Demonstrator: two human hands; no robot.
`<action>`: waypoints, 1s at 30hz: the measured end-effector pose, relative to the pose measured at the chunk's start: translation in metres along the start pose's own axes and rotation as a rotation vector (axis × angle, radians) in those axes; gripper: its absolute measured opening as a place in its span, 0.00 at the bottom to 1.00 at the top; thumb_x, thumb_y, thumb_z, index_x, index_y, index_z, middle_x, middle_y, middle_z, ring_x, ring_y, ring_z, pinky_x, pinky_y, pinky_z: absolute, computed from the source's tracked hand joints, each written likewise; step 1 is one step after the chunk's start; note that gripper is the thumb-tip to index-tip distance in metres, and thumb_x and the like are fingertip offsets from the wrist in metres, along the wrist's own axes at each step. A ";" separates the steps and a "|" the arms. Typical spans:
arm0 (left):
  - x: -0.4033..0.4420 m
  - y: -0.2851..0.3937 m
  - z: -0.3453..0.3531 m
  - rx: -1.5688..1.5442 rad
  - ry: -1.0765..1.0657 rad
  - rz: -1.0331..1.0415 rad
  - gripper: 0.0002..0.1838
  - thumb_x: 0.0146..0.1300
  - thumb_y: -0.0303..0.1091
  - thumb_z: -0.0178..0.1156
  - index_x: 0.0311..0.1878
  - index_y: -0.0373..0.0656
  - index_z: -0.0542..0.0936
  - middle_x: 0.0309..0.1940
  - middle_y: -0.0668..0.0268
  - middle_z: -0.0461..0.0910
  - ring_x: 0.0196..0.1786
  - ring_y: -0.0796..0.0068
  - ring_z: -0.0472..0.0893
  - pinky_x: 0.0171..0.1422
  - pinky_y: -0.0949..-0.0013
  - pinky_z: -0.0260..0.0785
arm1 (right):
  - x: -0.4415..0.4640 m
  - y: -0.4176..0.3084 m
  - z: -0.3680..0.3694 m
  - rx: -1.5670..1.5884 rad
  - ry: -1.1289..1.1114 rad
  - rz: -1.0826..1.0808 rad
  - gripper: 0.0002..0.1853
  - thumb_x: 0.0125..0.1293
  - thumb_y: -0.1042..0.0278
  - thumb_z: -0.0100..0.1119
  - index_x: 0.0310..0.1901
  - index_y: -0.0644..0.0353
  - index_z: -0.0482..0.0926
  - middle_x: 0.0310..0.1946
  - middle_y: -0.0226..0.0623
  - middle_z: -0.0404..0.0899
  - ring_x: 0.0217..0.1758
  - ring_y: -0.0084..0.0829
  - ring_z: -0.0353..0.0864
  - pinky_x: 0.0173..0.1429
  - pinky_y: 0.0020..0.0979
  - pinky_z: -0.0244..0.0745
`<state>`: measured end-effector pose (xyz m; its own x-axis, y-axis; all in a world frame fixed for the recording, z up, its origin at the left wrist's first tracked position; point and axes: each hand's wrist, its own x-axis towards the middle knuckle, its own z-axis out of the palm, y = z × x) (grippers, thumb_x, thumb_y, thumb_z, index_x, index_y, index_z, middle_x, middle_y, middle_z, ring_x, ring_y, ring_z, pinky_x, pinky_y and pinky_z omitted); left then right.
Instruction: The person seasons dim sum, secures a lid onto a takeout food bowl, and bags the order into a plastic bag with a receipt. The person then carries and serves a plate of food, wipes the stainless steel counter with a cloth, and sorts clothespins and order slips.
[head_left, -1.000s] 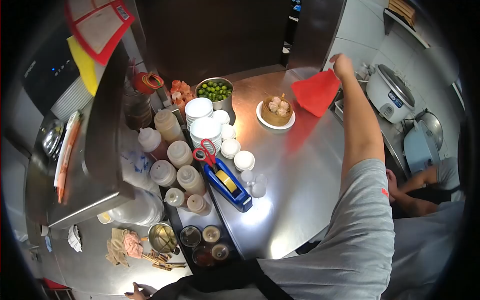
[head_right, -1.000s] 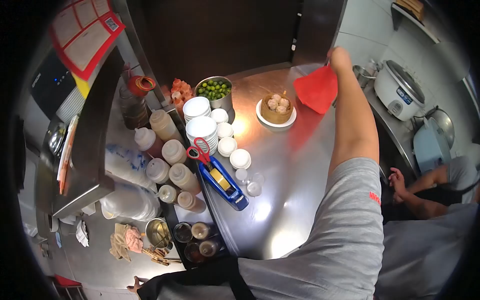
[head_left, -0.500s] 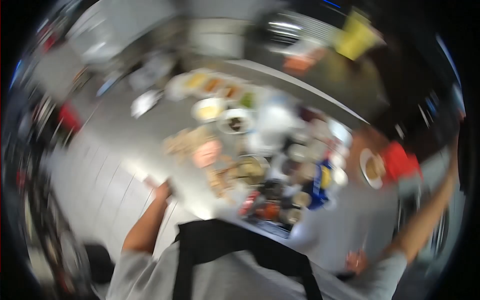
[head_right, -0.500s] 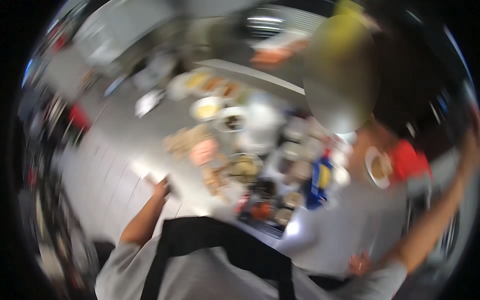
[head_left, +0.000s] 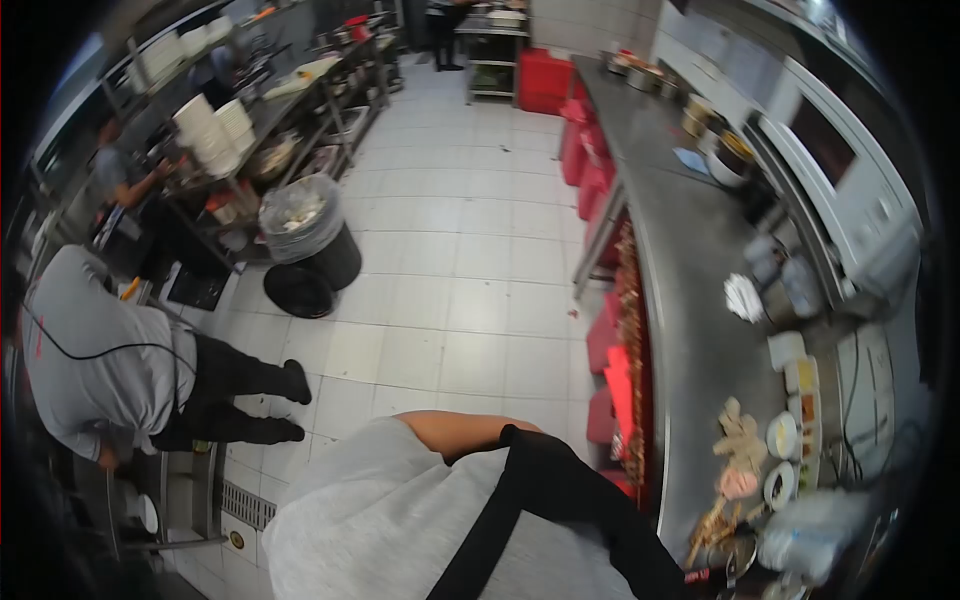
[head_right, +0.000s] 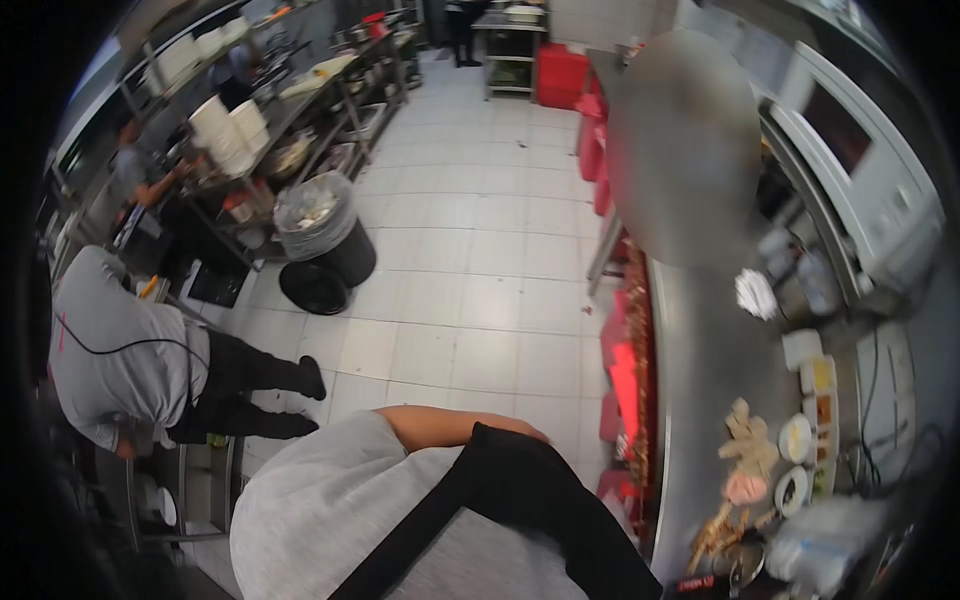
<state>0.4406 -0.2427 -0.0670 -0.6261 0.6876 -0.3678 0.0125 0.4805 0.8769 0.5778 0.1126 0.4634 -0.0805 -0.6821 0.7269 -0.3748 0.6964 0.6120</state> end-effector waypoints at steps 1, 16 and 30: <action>-0.039 -0.031 -0.019 0.153 0.065 -0.162 0.29 0.60 0.45 0.57 0.63 0.47 0.68 0.49 0.51 0.78 0.54 0.54 0.76 0.57 0.57 0.68 | 0.008 -0.031 0.023 0.104 -0.066 0.218 0.19 0.70 0.56 0.50 0.52 0.64 0.73 0.55 0.41 0.74 0.50 0.35 0.78 0.60 0.35 0.67; -0.290 -0.270 -0.125 0.005 0.618 -0.878 0.32 0.51 0.50 0.64 0.58 0.45 0.74 0.51 0.51 0.78 0.56 0.52 0.76 0.60 0.57 0.68 | -0.247 -0.394 0.545 1.225 -1.748 0.845 0.13 0.53 0.76 0.59 0.43 0.62 0.78 0.33 0.40 0.78 0.35 0.34 0.76 0.40 0.33 0.71; -0.291 -0.304 -0.398 -0.513 1.237 -0.867 0.28 0.56 0.47 0.63 0.59 0.48 0.73 0.43 0.57 0.80 0.47 0.60 0.79 0.52 0.65 0.71 | -0.004 -0.421 1.044 1.185 -1.674 0.745 0.17 0.52 0.79 0.52 0.46 0.58 0.76 0.24 0.39 0.76 0.17 0.29 0.74 0.18 0.32 0.67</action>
<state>0.3088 -0.8057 -0.1031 -0.5258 -0.6523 -0.5460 -0.7602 0.0724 0.6456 -0.2281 -0.4107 -0.1228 -0.6997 -0.3923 -0.5971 -0.0864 0.8761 -0.4743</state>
